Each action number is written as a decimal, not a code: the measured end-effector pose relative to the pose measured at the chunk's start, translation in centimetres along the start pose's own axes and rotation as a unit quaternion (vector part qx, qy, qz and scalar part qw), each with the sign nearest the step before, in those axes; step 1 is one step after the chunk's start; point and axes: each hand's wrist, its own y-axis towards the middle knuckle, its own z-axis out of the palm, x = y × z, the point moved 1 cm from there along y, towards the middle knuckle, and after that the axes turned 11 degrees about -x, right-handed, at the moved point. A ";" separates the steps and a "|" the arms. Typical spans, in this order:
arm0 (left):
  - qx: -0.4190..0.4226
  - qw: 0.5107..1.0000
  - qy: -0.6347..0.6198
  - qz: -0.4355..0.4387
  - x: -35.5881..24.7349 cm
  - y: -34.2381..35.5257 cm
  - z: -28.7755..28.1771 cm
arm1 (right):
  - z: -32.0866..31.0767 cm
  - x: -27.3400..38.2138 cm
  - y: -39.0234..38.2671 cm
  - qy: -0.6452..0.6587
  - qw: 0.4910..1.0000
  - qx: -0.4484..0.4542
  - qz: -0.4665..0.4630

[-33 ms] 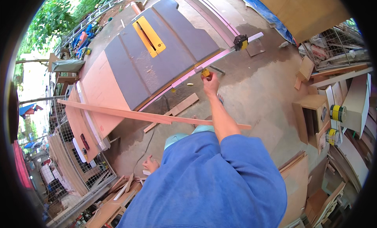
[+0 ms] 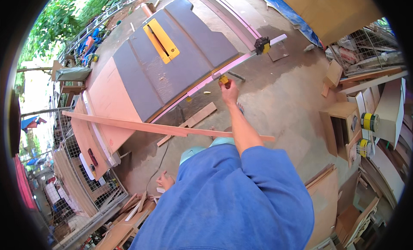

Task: The person measures and cuts thin wooden strips using a table saw, then measures a curved wooden structure with a tape measure. The person handles the wood strips and tape measure throughout the process.

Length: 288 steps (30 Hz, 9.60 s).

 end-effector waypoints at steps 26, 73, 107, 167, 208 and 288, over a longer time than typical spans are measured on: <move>0.048 0.999 0.004 -0.014 -5.2 -0.3 -2.4 | -2.5 8.7 24.7 0.598 0.699 -0.103 0.377; 0.039 0.990 -0.102 -0.092 -0.3 -6.5 0.0 | -2.4 17.2 19.9 0.724 0.601 -0.182 0.286; 0.117 0.981 -0.072 -0.137 5.1 -7.3 4.7 | 0.3 0.7 -0.3 0.008 1.000 -0.008 -0.001; 0.055 0.991 -0.105 -0.061 -4.7 -1.8 1.5 | 1.5 -2.0 3.0 0.211 0.819 0.126 0.518; -0.023 0.896 0.121 0.427 -25.7 30.6 -12.9 | -8.3 10.0 -8.9 -0.339 0.803 0.369 -0.324; -0.528 0.669 -0.032 -0.521 75.7 4.2 -56.4 | 34.2 7.5 -81.7 -0.319 0.524 0.761 -0.213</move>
